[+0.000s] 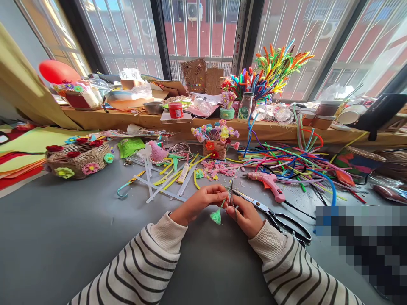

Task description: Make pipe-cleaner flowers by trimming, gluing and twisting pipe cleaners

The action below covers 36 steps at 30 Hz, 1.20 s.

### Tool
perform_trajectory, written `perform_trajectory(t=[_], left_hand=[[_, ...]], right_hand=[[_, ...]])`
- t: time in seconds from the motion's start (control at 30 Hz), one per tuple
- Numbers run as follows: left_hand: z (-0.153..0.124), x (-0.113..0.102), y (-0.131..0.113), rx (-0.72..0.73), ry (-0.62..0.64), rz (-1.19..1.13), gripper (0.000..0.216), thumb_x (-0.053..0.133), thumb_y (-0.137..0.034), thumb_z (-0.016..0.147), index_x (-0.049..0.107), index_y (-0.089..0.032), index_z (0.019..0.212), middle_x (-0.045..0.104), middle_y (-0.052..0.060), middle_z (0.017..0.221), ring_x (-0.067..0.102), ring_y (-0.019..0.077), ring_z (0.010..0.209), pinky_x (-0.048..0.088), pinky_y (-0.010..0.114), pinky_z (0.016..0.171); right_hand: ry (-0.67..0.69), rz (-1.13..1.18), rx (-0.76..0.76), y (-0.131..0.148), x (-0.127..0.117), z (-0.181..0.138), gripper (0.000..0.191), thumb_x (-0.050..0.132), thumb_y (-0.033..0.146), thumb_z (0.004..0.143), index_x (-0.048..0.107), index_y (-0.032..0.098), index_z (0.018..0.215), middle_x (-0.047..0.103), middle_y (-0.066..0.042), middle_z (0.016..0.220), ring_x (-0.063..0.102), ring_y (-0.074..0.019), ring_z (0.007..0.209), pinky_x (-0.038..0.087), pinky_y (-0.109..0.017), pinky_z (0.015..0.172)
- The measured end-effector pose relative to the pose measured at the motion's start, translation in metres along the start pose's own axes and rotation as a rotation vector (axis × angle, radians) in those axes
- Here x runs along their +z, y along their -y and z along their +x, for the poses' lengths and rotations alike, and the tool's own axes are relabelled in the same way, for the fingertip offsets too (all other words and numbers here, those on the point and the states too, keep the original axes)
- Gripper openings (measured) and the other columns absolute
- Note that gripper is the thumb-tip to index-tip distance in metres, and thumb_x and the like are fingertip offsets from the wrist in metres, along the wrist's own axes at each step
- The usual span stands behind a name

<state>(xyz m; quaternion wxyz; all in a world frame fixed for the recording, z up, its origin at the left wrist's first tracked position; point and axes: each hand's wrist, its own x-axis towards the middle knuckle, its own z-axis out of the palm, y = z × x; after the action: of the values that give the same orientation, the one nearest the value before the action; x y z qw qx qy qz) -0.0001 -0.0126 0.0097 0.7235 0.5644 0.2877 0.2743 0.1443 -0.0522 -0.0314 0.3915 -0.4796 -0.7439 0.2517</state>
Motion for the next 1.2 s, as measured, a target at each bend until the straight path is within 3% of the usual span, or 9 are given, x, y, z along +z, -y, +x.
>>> perform_trajectory(t=[0.33,0.5,0.83,1.2], left_hand=[[0.0011,-0.0017,0.0003,-0.004,-0.045,0.000,0.013,0.052,-0.026,0.067,0.050,-0.014,0.065,0.049,-0.003,0.060,0.045,0.0064,0.059,0.034,0.020,0.063],[0.0013,-0.0022,0.0006,0.017,-0.068,-0.012,0.014,0.052,-0.027,0.067,0.050,-0.014,0.064,0.049,-0.003,0.060,0.045,0.0063,0.059,0.034,0.020,0.062],[0.0008,-0.0003,0.0000,-0.035,-0.021,0.002,0.014,0.055,-0.026,0.064,0.050,-0.013,0.065,0.048,-0.003,0.061,0.043,0.0059,0.058,0.033,0.019,0.059],[0.0012,-0.0017,-0.0003,-0.001,-0.060,0.034,0.014,0.053,-0.027,0.065,0.049,-0.013,0.065,0.047,-0.002,0.062,0.043,0.0067,0.059,0.033,0.020,0.061]], right_hand=[[-0.038,-0.088,0.044,-0.0071,0.0020,-0.0001,0.039,0.036,0.045,0.074,0.037,0.017,0.047,0.043,0.001,0.045,0.038,-0.0097,0.046,0.030,-0.021,0.047],[-0.044,-0.076,0.064,-0.0070,0.0029,0.0012,0.036,0.038,0.040,0.074,0.037,0.017,0.047,0.044,0.002,0.046,0.039,-0.0094,0.046,0.030,-0.021,0.047],[-0.022,-0.050,-0.004,-0.0021,0.0004,-0.0001,0.041,0.028,0.051,0.074,0.045,0.016,0.060,0.048,-0.002,0.058,0.043,-0.0128,0.056,0.033,-0.023,0.050],[-0.092,-0.056,0.067,-0.0025,-0.0002,0.0000,0.037,0.037,0.040,0.075,0.037,0.018,0.045,0.045,0.001,0.044,0.039,-0.0094,0.044,0.031,-0.021,0.045]])
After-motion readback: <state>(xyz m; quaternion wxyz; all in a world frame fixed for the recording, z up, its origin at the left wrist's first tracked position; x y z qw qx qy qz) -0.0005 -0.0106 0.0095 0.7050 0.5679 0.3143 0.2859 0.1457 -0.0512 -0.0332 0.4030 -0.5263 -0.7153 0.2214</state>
